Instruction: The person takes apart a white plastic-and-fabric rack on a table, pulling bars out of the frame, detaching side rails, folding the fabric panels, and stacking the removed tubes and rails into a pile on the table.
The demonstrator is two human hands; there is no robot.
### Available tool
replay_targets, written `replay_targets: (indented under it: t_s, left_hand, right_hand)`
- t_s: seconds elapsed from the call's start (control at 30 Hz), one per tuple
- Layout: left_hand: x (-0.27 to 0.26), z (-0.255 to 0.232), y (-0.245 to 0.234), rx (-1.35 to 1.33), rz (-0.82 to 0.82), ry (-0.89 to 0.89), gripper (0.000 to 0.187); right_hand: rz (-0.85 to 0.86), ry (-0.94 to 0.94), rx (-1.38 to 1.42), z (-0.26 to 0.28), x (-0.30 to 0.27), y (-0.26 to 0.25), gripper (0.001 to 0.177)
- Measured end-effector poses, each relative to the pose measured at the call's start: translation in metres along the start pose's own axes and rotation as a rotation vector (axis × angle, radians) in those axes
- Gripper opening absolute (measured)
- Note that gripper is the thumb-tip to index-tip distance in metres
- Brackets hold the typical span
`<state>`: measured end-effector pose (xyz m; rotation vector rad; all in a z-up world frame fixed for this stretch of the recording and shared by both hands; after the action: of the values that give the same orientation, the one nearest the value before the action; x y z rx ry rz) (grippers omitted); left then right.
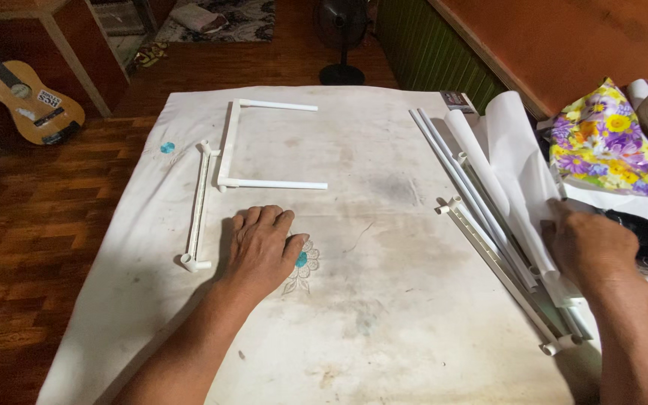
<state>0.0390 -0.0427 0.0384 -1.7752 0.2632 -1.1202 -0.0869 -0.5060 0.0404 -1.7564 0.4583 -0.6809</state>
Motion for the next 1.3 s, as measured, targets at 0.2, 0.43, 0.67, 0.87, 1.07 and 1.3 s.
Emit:
replay_targets:
  t_s: [0.2,0.43,0.67,0.87,1.07,1.3]
  left_hand:
    - [0.000,0.000,-0.001,-0.008,0.015,-0.008,0.041]
    - [0.000,0.000,-0.001,0.002,-0.010,-0.007,0.038]
    - [-0.002,0.003,0.004,-0.024,0.030,-0.038,0.038]
    - [-0.001,0.007,0.011,-0.035,0.092,-0.068,0.042]
    - [0.000,0.007,0.007,-0.029,0.078,-0.096,0.037]
    - [-0.002,0.016,0.003,0.063,0.095,-0.208,0.026]
  right_hand:
    - [-0.010,0.147,0.016,-0.022,-0.004,-0.029,0.064]
    - [-0.399,-0.013,0.341,-0.016,-0.031,-0.036,0.037]
    - [-0.553,-0.250,0.236,0.067,-0.098,-0.109,0.035]
    - [-0.334,-0.603,0.115,0.200,-0.130,-0.135,0.048]
    - [-0.186,-0.781,0.380,0.298,-0.120,-0.114,0.045]
    - [-0.559,-0.838,0.621,0.363,-0.095,-0.117,0.051]
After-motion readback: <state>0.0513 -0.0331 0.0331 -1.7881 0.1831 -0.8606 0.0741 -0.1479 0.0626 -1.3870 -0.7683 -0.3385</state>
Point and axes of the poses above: each hand's wrist, its own x-axis towards the middle knuckle, its own y-axis out of the palm, z = x × y, the point moved 7 cm from there along x, towards the middle knuckle, and after that the axes turned 8 degrees about y, right-handed, at the moved point
